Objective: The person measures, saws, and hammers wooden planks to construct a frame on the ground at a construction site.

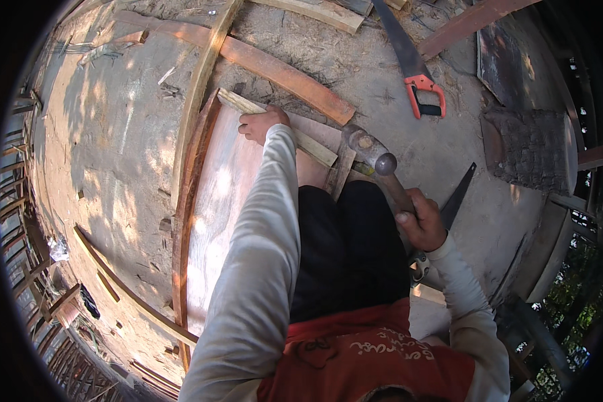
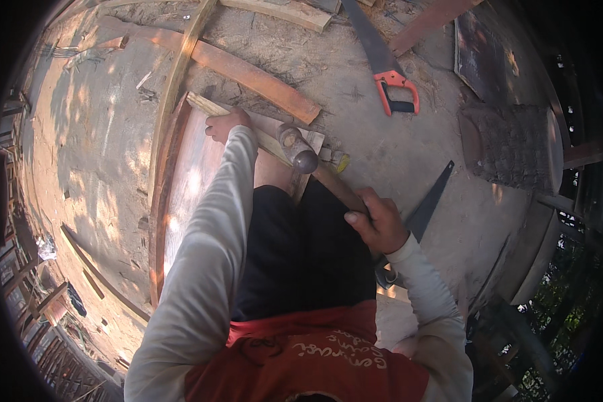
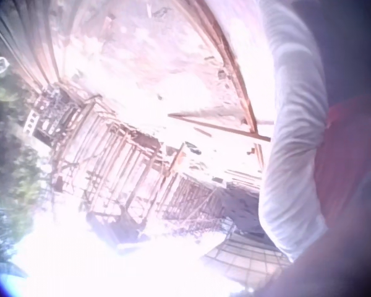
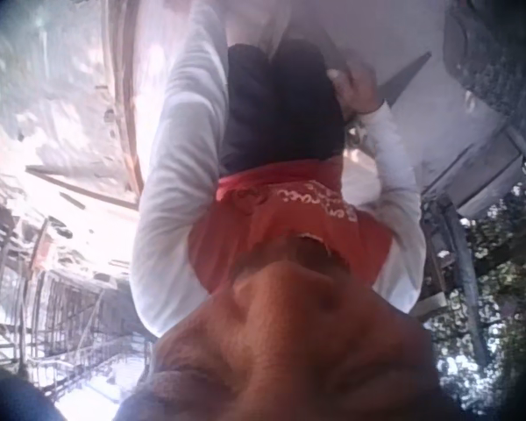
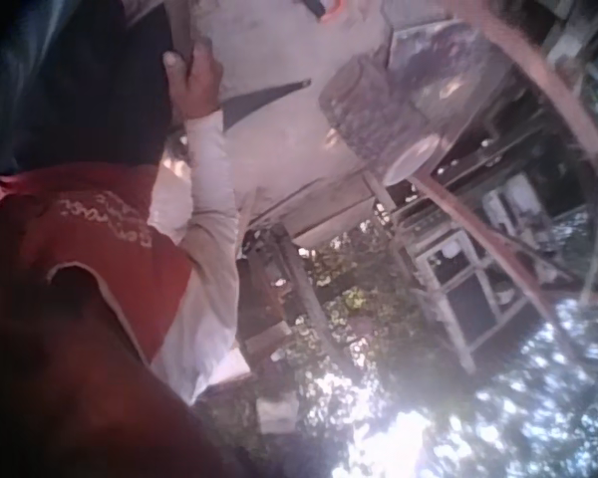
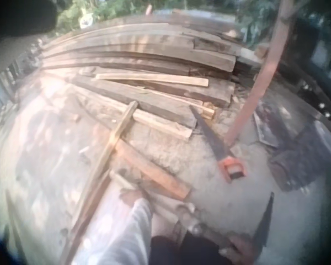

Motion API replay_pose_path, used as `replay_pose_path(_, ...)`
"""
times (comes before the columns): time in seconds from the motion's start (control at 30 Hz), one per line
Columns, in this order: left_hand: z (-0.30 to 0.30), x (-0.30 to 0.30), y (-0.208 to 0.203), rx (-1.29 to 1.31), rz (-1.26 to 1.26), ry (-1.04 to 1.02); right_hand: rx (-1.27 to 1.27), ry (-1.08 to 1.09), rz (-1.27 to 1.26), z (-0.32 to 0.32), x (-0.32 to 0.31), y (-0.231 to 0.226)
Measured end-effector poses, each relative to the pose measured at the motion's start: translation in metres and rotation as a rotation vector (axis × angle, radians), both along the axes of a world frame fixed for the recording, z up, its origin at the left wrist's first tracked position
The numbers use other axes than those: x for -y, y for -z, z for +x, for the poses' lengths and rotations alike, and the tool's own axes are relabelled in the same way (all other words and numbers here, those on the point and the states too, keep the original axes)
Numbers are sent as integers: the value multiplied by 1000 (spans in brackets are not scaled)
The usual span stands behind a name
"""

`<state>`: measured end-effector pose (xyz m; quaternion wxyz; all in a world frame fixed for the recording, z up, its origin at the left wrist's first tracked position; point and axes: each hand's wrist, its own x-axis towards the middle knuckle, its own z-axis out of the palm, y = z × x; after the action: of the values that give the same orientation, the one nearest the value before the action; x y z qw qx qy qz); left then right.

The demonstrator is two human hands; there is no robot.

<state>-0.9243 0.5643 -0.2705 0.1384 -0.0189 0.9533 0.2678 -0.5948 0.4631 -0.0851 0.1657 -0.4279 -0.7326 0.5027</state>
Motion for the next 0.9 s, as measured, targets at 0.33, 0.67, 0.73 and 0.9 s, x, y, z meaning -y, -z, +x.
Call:
replay_pose_path(0.33,2,0,-3,0,-5,11,471,-270,44,-7,-39,48)
replay_pose_path(0.67,1,7,-12,19,53,17,412,-312,-163,-3,-16,44)
replay_pose_path(0.73,8,15,-23,20,208,49,372,-231,-244,0,-17,40)
replay_pose_path(0.9,-22,72,-35,-349,-28,1097,313,-91,-217,8,-19,19)
